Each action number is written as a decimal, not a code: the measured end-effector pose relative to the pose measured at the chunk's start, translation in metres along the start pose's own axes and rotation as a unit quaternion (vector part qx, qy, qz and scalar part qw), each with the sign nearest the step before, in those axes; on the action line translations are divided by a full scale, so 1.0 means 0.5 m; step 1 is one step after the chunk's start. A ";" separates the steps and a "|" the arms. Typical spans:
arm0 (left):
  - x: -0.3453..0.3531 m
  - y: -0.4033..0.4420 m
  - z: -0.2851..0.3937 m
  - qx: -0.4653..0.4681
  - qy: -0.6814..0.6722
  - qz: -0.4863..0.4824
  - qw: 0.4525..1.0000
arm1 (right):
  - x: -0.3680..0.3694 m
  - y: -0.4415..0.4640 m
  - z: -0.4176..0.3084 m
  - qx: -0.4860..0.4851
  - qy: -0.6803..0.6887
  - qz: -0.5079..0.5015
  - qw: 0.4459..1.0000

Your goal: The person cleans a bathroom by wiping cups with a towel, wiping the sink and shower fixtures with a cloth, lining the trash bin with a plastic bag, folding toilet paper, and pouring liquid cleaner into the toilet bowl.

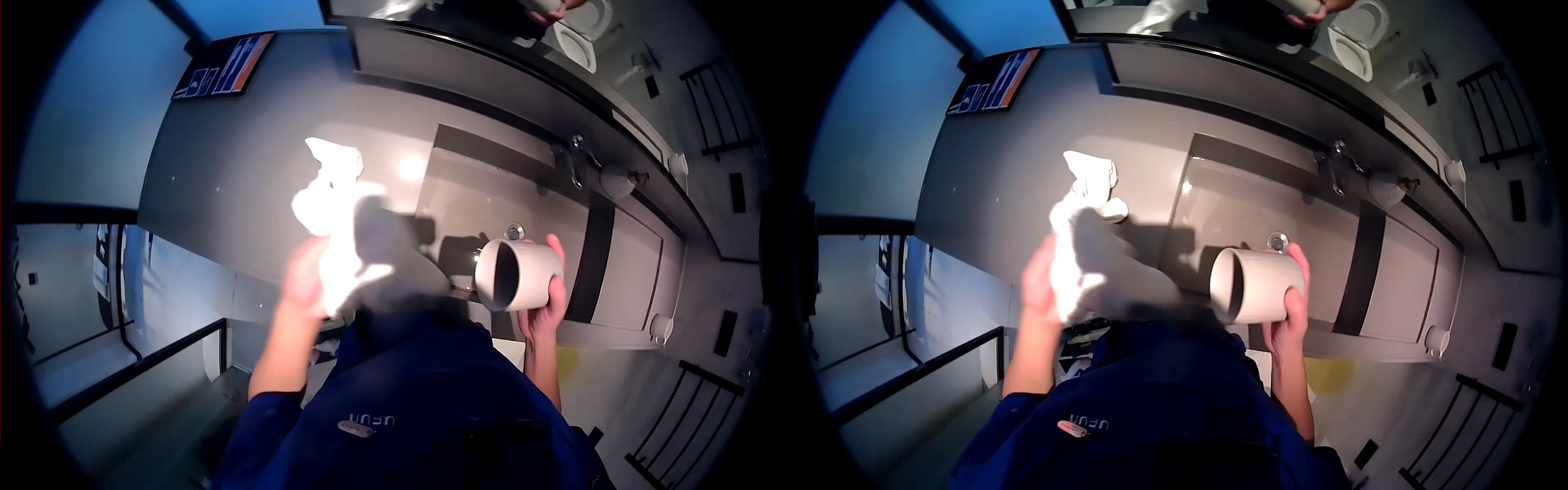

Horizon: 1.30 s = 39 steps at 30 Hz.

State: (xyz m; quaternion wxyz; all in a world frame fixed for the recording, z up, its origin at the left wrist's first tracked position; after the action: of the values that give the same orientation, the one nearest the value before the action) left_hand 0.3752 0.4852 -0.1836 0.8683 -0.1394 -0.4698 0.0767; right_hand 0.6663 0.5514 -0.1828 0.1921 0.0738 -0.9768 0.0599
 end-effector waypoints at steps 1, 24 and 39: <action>0.005 0.008 -0.060 -0.069 -0.003 0.018 0.997 | 0.030 -0.002 -0.027 -0.044 -0.082 -0.030 0.995; 0.216 0.032 -0.137 -0.009 0.412 -0.314 0.855 | 0.164 0.015 -0.076 -0.073 -0.221 -0.078 0.969; 0.197 0.038 -0.143 0.006 0.572 -0.370 0.732 | 0.107 0.045 0.057 0.207 -0.025 -0.028 0.978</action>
State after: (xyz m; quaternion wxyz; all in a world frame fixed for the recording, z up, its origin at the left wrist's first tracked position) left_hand 0.4888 0.5173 -0.1486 0.9337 0.0332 0.1012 -0.3419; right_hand 0.6031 0.5630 -0.1902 0.1499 0.1412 -0.9451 0.2538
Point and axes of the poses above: each hand's wrist, its own y-axis towards the middle knuckle, its own x-axis out of the palm, z = x × y, the point moved 7 cm from there along y, towards the middle knuckle, and after that the axes turned 5 degrees about -y, right-handed, at the moved point
